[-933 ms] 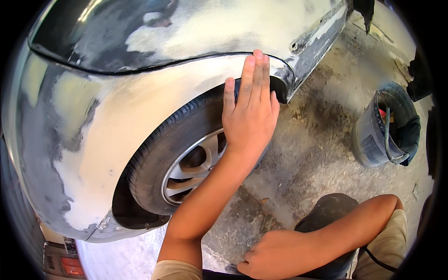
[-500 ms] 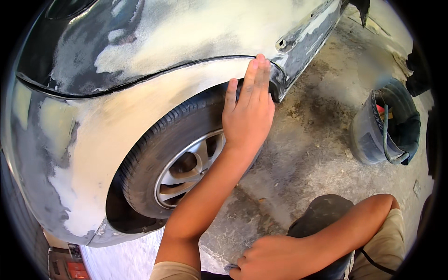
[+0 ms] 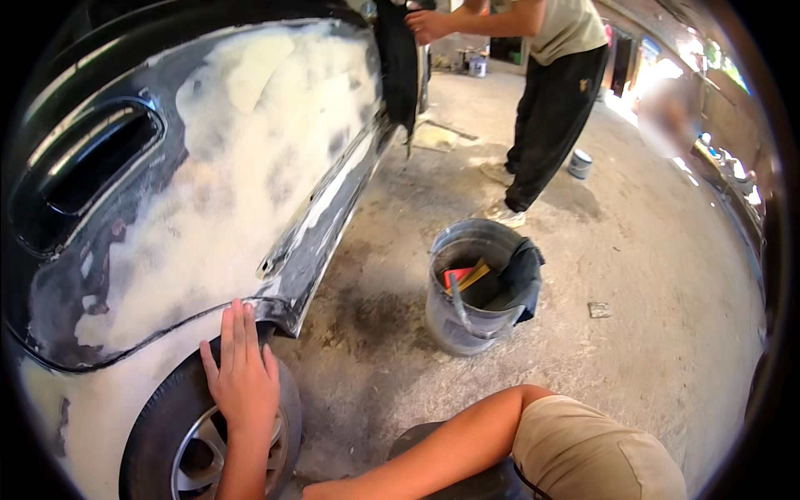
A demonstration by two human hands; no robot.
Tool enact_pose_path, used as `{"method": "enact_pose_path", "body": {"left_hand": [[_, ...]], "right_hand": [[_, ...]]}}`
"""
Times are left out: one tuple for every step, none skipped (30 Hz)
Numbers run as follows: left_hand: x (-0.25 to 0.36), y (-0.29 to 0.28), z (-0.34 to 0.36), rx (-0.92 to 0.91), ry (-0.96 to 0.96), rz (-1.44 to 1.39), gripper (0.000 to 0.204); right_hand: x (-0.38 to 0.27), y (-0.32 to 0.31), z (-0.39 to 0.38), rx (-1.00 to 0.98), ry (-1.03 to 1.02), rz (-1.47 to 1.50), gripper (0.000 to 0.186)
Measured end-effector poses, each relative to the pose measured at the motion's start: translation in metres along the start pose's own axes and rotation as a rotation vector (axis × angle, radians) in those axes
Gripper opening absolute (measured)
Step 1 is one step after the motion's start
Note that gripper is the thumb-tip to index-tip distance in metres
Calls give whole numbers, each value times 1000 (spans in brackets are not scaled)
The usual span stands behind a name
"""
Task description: The person uses pliers to remove a small metal pin from a car's side mirror and then from the rear wheel area. They then walk to the front of the car and use their hands to press and adjust a section of the front bumper near the wheel arch.
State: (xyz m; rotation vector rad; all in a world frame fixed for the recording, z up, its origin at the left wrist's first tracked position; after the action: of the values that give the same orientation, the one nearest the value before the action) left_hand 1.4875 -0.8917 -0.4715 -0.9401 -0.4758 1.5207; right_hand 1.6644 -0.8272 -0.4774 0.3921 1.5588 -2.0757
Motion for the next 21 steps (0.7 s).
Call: {"method": "enact_pose_path", "body": {"left_hand": [[11, 1, 8, 19, 13, -45, 72], [7, -2, 5, 19, -6, -42, 72], [0, -5, 1, 27, -31, -21, 72], [-9, -7, -2, 33, -56, 1, 72], [-17, -12, -6, 47, -83, 17, 72], [-24, -19, -13, 91, -108, 71, 71], [-32, -28, -20, 133, -135, 126, 70], [-34, -34, -25, 179, -157, 168, 70], [-39, -42, -31, 165, -207, 135, 71], [-44, -52, -37, 202, -241, 143, 71], [-55, -63, -48, 234, -279, 160, 71], [-64, -72, -58, 266, -313, 175, 71], [-74, -77, -66, 286, -351, 171, 71], [-81, -85, -76, 317, -379, 178, 70], [-88, -95, -86, 347, -399, 188, 70], [-94, -104, -94, 379, -416, 195, 70], [-98, -110, -103, 361, -453, 175, 69], [-101, -115, -110, 378, -482, 154, 68], [-108, -117, -121, 384, -513, 150, 68], [-117, -124, -134, 390, -540, 171, 68], [-118, -128, -143, 334, -585, 174, 71]], "right_hand": [[11, 0, -3, 37, 71, 7, 23], [16, 3, -2, 60, 85, 32, 24], [18, 6, -1, 53, 84, 52, 24], [20, 8, 0, 45, 83, 73, 24], [22, 9, 1, 33, 87, 87, 25], [23, 10, 2, 32, 75, 113, 25], [24, 10, 3, 32, 64, 141, 25], [29, 12, -1, 34, 66, 163, 25], [37, 18, -2, 52, 85, 130, 25], [46, 25, -6, 73, 105, 97, 24], [50, 26, -2, 92, 115, 69, 24], [57, 31, -1, 6, 193, 95, 24], [63, 35, -1, -76, 276, 120, 24], [70, 39, -2, -161, 360, 143, 24], [77, 41, -2, -129, 390, 129, 32], [78, 31, -5, 28, 315, 180, 27], [71, 11, -8, 180, 239, 233, 22], [58, -12, -11, 332, 159, 281, 18], [56, -34, -14, 517, 388, 457, 19], [50, -55, -21, 697, 601, 642, 20], [31, -85, -32, 801, 438, 720, 18]]}}
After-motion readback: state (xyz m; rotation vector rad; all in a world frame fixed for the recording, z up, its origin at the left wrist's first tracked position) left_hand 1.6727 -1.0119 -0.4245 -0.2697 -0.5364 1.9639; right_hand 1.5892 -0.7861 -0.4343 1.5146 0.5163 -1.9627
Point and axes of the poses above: each hand's wrist, its own z-axis towards the middle knuckle, its own y-axis out of the palm, x = y × z, the point moved 6 cm from there along z, towards the middle knuckle, and after that the axes turned 4 degrees about x, right-handed, at the moved point
